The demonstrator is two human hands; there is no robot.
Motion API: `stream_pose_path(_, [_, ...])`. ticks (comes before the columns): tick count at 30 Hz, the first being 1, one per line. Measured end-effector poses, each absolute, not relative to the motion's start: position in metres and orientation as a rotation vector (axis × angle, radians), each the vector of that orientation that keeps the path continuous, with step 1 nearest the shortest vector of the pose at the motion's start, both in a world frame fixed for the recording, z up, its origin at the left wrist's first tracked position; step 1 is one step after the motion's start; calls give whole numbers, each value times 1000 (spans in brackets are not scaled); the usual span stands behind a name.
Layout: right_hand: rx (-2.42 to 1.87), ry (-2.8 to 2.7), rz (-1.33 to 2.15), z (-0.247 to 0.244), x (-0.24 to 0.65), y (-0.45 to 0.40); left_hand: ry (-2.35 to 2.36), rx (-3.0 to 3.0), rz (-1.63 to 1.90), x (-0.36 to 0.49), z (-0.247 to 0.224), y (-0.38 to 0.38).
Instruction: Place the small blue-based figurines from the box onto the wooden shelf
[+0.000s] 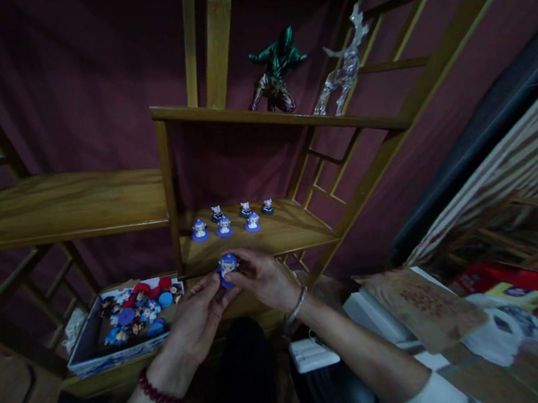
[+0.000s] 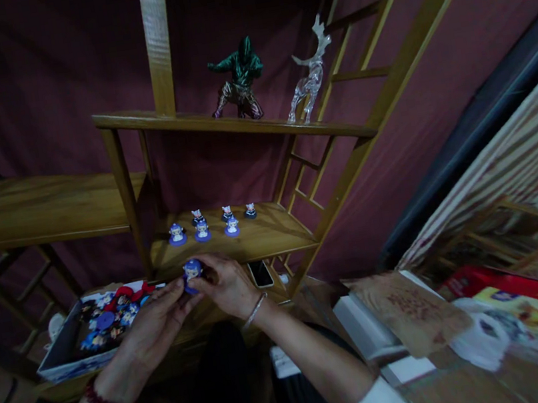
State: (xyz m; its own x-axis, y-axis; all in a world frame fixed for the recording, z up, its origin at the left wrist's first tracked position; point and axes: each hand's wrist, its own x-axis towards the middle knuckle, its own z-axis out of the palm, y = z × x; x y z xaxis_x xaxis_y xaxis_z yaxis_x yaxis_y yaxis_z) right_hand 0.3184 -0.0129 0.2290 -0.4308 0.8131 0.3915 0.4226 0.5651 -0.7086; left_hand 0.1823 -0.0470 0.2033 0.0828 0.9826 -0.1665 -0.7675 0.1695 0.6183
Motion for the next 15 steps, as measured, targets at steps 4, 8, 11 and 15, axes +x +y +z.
stream_pose_path(4, [-1002, -1910, 734, 220, 331, -6, 668, 349, 1386, 202, 213, -32])
stream_pose_path(8, [-1043, -1865, 698, 214, 346, -2, 647, 322, 1373, 222, 216, -20])
stream_pose_path(11, [-1069, -1878, 702, 213, 358, 1, 641, 332, 1345, 235, 216, -13])
stream_pose_path(15, [-1124, -1871, 634, 210, 374, 8, 630, 378, 1292, 248, 217, -5])
